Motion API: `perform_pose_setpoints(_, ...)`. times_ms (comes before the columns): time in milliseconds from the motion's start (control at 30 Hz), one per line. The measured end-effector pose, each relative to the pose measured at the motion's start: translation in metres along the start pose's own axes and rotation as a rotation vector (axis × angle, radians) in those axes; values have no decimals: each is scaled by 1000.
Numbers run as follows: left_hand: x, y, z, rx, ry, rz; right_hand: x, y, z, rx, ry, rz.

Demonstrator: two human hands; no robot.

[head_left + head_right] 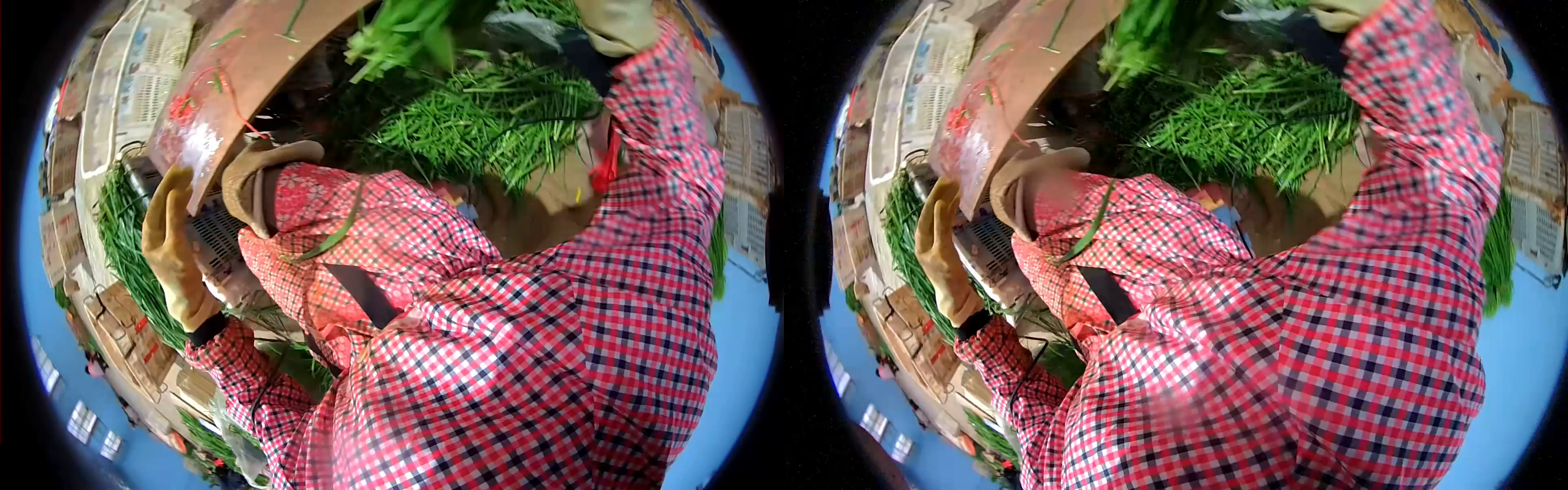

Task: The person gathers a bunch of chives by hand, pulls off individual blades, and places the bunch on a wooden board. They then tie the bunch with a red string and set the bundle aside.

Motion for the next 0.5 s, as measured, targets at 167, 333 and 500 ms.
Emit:
perform_pose_setpoints(167, -37, 22, 30, 140, 167, -16, -8, 67, 76, 54, -51, 138)
perform_pose_setpoints(333, -81, 32, 86, 76, 341, -117, -10, 94, 139, 95, -290, 25)
perform_pose_setpoints(500, -128, -6, 124, -318, 220, -656, 6, 75, 137, 112, -331, -297)
Point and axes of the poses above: each hand's wrist, its own z-axis away from the middle knuckle, its own y-axis out of the back of the hand, x = y × z, the point moved 6 cm from there along -z, towards the middle knuckle, and after that the axes turned 12 degrees about -y, right-handed, at the moved point
